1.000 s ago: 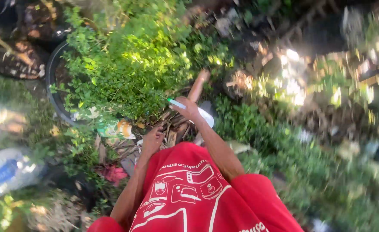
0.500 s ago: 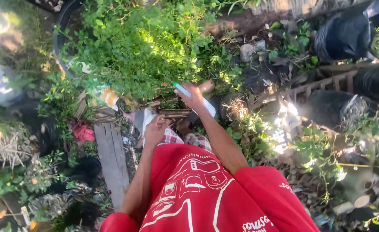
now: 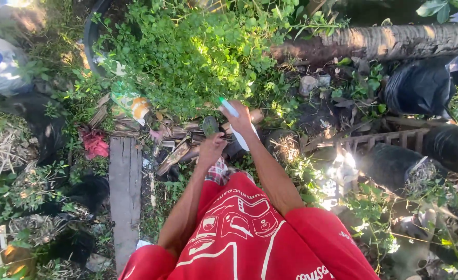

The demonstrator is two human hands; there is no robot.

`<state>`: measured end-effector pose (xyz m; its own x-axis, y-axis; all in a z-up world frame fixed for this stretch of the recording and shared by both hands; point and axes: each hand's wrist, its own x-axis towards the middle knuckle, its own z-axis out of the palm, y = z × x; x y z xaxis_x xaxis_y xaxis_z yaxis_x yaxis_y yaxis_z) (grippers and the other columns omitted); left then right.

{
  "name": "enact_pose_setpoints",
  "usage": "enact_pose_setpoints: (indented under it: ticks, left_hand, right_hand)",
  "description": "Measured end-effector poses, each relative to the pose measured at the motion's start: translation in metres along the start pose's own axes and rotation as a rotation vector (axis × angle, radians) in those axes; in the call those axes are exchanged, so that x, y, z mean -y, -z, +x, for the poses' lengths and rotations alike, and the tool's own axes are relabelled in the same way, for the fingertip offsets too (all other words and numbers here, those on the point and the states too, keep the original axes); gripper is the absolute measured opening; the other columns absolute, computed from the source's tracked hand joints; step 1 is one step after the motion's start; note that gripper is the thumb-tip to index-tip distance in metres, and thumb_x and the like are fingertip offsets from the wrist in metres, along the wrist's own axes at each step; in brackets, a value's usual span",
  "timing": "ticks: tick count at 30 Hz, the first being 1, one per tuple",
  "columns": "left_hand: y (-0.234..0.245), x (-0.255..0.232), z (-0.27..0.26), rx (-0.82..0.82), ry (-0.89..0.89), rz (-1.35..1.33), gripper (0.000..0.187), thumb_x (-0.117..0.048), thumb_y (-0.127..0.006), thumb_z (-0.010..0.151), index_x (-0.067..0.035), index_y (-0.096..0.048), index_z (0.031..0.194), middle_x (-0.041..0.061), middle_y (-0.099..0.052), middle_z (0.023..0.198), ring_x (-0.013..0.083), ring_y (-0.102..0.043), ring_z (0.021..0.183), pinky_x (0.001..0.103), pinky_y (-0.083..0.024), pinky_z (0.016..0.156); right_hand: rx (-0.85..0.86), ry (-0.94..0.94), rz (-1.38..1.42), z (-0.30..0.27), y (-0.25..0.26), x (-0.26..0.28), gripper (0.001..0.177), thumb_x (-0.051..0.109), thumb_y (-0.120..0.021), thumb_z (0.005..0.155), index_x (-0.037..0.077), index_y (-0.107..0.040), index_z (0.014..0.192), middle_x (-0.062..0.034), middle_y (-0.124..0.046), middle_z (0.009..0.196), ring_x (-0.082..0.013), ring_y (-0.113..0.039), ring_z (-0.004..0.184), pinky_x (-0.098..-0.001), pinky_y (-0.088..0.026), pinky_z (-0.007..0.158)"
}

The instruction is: Spraying liquid from a bottle onto various plants in a garden.

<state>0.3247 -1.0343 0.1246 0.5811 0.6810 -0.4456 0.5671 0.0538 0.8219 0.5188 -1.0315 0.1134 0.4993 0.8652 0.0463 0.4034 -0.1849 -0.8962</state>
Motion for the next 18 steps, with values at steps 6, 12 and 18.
enact_pose_setpoints:
  ticks: [6, 12, 18]
  left_hand:
    - [-0.003, -0.002, 0.027, -0.049, -0.001, 0.007, 0.045, -0.023, -0.075, 0.085, -0.003, -0.064, 0.124, 0.018, -0.076, 0.099, 0.0275, -0.076, 0.084, 0.038, -0.060, 0.076]
    - [-0.014, 0.011, 0.039, -0.027, 0.026, -0.002, 0.044, -0.023, -0.076, 0.081, -0.004, -0.066, 0.120, 0.017, -0.077, 0.096, 0.0266, -0.076, 0.082, 0.037, -0.061, 0.076]
    - [-0.014, -0.009, 0.045, -0.027, 0.038, 0.076, 0.043, -0.028, -0.074, 0.083, -0.006, -0.067, 0.120, 0.016, -0.076, 0.104, 0.0285, -0.075, 0.087, 0.041, -0.059, 0.078]
  right_hand:
    - [0.040, 0.132, -0.134, 0.011, -0.020, -0.028, 0.029, 0.025, -0.076, 0.091, 0.004, -0.069, 0.109, -0.0159, -0.069, 0.107, -0.0355, -0.067, 0.097, -0.0440, -0.054, 0.086]
    - [0.036, -0.002, -0.026, 0.027, -0.026, -0.018, 0.030, 0.027, -0.078, 0.091, 0.004, -0.070, 0.109, -0.0155, -0.069, 0.104, -0.0325, -0.067, 0.095, -0.0426, -0.054, 0.084]
    - [0.063, -0.211, -0.106, 0.041, -0.017, -0.015, 0.030, 0.031, -0.080, 0.091, 0.006, -0.068, 0.104, -0.0119, -0.067, 0.089, -0.0298, -0.067, 0.084, -0.0412, -0.053, 0.076]
